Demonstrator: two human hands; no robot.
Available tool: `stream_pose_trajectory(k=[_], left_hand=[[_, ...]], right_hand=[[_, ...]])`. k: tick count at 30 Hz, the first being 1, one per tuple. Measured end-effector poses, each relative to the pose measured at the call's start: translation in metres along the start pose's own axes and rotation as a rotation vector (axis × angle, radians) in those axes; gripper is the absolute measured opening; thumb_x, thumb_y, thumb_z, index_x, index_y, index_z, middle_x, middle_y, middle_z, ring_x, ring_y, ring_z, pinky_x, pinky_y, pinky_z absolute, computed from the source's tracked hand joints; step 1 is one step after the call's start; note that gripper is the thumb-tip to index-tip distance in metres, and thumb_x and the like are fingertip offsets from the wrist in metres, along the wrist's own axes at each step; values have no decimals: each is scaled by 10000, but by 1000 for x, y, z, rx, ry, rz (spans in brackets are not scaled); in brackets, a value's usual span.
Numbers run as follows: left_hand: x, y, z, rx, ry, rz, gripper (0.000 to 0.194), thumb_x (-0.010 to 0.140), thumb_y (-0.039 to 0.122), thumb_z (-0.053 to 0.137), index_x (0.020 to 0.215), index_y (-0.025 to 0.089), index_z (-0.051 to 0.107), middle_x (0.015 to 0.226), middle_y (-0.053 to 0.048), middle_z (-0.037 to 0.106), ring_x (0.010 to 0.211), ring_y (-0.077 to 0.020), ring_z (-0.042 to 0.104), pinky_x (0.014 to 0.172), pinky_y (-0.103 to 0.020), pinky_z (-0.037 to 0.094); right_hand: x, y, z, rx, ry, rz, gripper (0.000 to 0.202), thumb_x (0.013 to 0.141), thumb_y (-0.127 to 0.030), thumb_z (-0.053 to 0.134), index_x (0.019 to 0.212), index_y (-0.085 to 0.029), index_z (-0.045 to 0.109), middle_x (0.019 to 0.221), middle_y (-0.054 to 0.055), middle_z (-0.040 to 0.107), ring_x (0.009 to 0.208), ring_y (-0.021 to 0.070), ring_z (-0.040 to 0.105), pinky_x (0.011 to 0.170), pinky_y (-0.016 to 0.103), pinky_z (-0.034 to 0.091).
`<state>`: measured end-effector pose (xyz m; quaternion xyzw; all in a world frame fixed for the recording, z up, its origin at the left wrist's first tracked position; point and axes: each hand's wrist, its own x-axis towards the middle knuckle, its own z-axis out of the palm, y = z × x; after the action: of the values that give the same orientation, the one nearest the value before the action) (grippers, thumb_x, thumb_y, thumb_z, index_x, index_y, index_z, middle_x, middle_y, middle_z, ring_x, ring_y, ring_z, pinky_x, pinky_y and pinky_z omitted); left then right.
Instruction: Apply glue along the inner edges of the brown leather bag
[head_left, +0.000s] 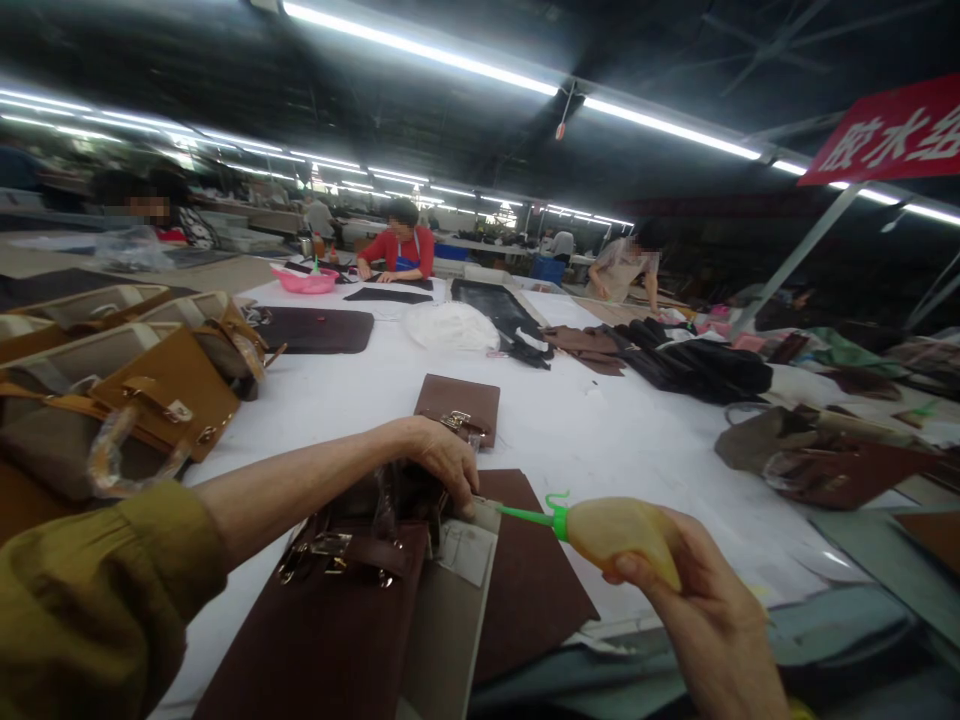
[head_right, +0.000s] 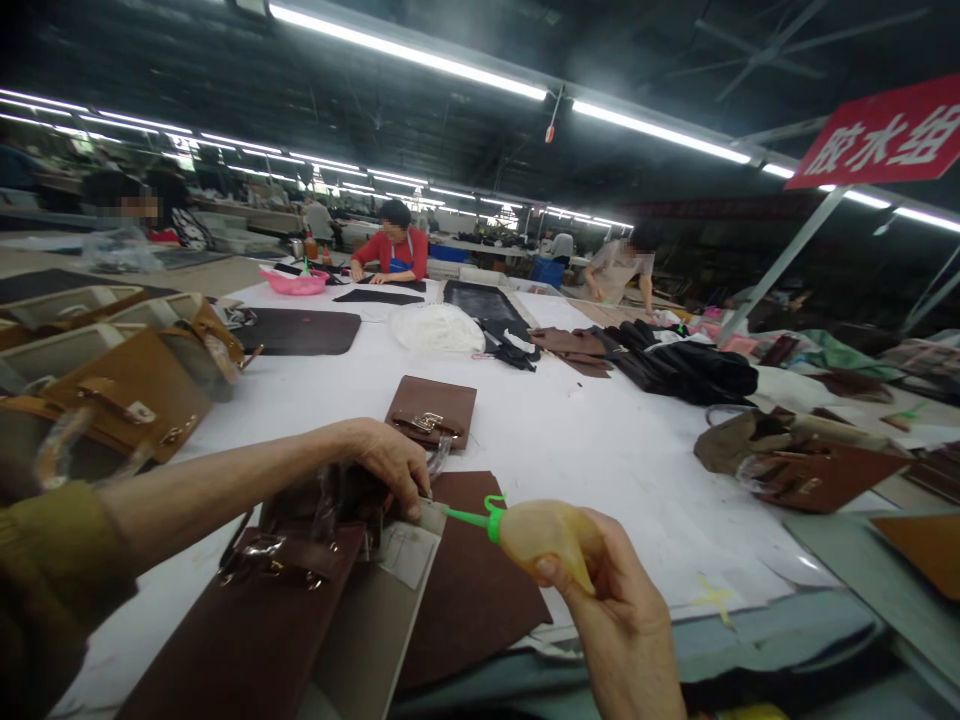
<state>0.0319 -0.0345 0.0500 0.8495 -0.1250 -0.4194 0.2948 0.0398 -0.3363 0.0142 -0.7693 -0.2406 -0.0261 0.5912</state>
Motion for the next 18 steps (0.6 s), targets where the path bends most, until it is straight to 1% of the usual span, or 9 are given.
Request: stream_pose_trajectory(k=[4, 7, 10, 12, 15, 18], left_hand=[[2, -2, 0, -24, -16, -7, 287, 712, 405, 646, 891, 185, 690, 667, 1, 634, 559, -141, 552, 485, -230, 437], [4, -4, 1, -48, -19, -17, 308, 703, 409, 652, 918, 192, 691, 682, 1, 644, 556, -143, 555, 496, -237, 449], [6, -5, 1, -63, -14, -15, 315, 694, 412, 656, 915, 190, 691, 685, 1, 644, 560, -144, 554, 502, -237, 452], [6, -6, 1, -50, 1, -2, 294, 694, 403, 655, 886, 183, 693, 680, 1, 640, 569, -143, 552, 508, -233, 450], [6, -6, 1, -44, 4, -6, 269, 703, 386, 647, 871, 179, 691, 672, 0, 635, 569, -142, 550, 515, -236, 453], [4, -4, 1, -38, 2, -15, 271, 713, 381, 635, 885, 179, 688, 669, -1, 633, 571, -147, 553, 510, -240, 450]], right_hand=[[0, 0, 2, 41, 0, 14, 366, 716, -400, 716, 992, -196, 590, 872, 25, 698, 742, 174, 654, 648, 168, 533], [-1, -4, 6, 77, 41, 55, 391, 689, -405, 731, 987, -196, 590, 853, 18, 692, 718, 165, 641, 650, 164, 518], [-5, -6, 10, 91, 94, 89, 375, 693, -386, 721, 995, -209, 587, 868, 1, 679, 758, 158, 624, 700, 162, 501], [-8, -2, 11, 103, 116, 80, 366, 675, -367, 732, 979, -218, 594, 874, -8, 678, 769, 160, 625, 709, 167, 504], [-13, 8, 10, 142, 118, 54, 388, 611, -339, 780, 943, -237, 608, 845, -23, 680, 747, 167, 638, 682, 175, 522], [-16, 16, 7, 163, 111, 73, 415, 550, -307, 815, 912, -243, 621, 835, -29, 679, 743, 174, 643, 671, 178, 530]])
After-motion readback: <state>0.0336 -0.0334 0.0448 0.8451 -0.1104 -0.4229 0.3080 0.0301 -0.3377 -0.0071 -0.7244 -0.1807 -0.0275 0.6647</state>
